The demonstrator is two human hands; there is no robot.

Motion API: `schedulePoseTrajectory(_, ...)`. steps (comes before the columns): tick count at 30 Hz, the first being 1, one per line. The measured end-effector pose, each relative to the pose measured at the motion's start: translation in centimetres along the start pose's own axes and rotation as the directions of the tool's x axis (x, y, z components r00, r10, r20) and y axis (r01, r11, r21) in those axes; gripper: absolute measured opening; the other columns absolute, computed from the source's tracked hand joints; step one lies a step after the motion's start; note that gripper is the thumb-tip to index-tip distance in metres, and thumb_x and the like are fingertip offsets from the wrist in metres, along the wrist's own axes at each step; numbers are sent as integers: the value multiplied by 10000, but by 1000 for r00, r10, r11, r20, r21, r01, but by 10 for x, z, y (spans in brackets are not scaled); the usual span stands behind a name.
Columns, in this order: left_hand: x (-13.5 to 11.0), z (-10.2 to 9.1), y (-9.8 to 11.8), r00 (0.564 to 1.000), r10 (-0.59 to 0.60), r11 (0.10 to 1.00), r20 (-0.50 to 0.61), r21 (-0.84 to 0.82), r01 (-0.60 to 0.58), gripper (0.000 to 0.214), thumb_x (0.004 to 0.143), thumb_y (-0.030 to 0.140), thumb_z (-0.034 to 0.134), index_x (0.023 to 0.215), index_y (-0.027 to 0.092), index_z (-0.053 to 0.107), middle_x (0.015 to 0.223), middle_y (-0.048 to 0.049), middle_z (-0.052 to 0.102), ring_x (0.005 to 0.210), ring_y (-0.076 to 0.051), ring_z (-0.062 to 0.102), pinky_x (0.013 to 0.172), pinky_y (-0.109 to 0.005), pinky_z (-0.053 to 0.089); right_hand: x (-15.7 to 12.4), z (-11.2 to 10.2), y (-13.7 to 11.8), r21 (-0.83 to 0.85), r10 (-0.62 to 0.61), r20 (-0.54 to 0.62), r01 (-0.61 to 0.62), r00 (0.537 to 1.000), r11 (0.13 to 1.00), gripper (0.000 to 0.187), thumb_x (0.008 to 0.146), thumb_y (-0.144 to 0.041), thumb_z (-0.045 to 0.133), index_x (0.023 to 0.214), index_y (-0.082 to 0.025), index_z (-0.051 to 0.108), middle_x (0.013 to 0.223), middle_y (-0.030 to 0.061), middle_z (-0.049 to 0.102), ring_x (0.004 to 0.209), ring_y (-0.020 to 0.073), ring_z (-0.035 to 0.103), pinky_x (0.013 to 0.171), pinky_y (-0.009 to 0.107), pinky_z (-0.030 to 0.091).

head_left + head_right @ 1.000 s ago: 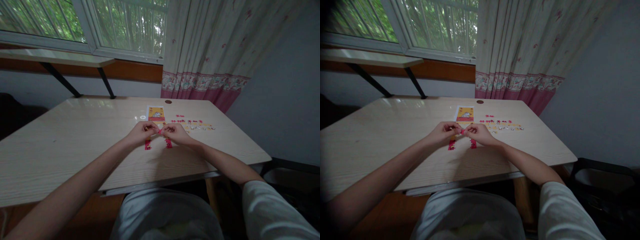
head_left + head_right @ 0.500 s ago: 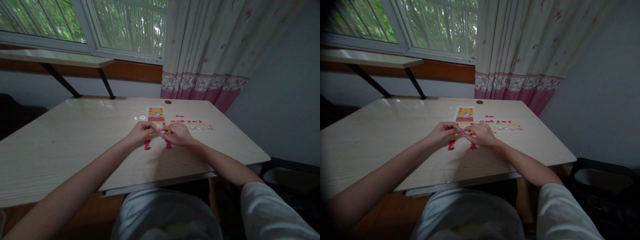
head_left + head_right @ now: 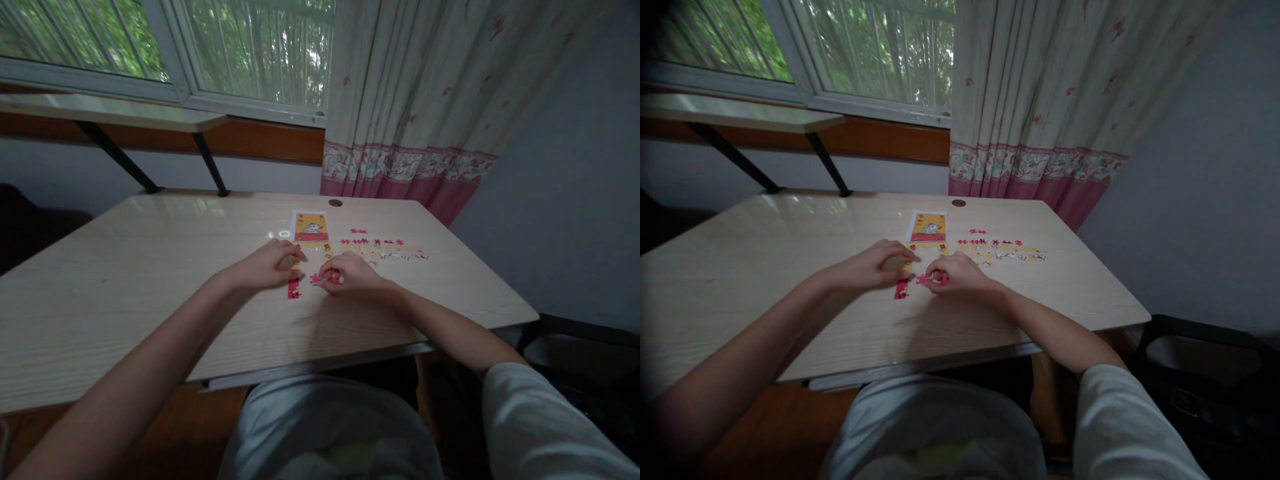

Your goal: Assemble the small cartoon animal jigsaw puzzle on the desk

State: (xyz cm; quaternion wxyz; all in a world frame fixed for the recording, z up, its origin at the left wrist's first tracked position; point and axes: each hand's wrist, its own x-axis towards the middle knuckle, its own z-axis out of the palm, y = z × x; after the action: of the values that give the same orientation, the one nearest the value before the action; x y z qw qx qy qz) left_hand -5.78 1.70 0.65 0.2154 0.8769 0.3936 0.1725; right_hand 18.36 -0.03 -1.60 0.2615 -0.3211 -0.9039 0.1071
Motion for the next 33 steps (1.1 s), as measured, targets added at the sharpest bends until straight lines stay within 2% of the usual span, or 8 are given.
schedulePoseTrajectory(1,-2,-5,-4,1000,18,992,24,121,-20,441,763,449,633,1112,181,644,1159,-113,646,1108,-287,555,1019,-461,387,0,2,-3,37,11,58,-13,998,999,106,795,-276,671,828,-185,712,716,-2,705,659,111,614,709,238,406)
schedulePoseTrajectory(3,-6,-11,-13,996,7,971,93,238,-29,562,770,476,633,1244,180,574,1287,-140,571,1214,-313,488,1056,-464,357,0,6,-9,93,20,137,-33,990,995,101,799,-258,664,843,-184,717,743,-2,706,663,104,606,711,228,416)
schedulePoseTrajectory(7,-7,-9,-22,983,-50,947,175,321,-9,745,749,542,640,1356,147,466,1392,-187,460,1287,-353,420,1056,-452,363,1,11,-17,110,61,175,-81,983,991,106,805,-246,662,864,-178,716,770,5,698,710,110,608,728,229,423)
schedulePoseTrajectory(11,-7,-6,-24,980,-53,944,194,328,-14,814,744,551,634,1394,116,409,1424,-223,424,1314,-385,392,1052,-472,366,3,13,-19,85,79,207,-98,975,991,119,811,-259,671,884,-174,710,801,12,693,751,119,614,762,245,423)
schedulePoseTrajectory(17,-7,-5,-26,983,8,944,184,323,-68,812,770,562,607,1428,150,372,1437,-195,426,1328,-368,388,1063,-469,358,4,16,-20,61,99,222,-115,970,991,128,818,-276,675,893,-177,702,838,20,687,802,132,616,803,263,422)
schedulePoseTrajectory(21,-5,0,-20,987,15,942,158,329,-67,787,783,561,583,1405,117,395,1435,-208,420,1327,-362,386,1086,-470,336,4,18,-19,58,109,222,-125,969,990,137,822,-288,671,907,-184,699,852,20,689,812,132,612,790,256,422)
schedulePoseTrajectory(27,-1,10,-13,990,39,956,137,282,-76,784,771,576,608,1402,153,413,1432,-200,428,1293,-389,401,1036,-521,369,5,17,-20,45,127,251,-143,960,989,171,838,-302,649,947,-179,697,883,31,699,841,148,621,775,266,425)
schedulePoseTrajectory(33,0,8,-8,990,22,958,136,280,-60,801,741,536,657,1404,150,423,1407,-189,449,1283,-386,406,1035,-499,367,5,18,-20,45,113,237,-128,965,991,147,841,-295,646,932,-189,694,893,22,705,849,140,622,793,261,422)
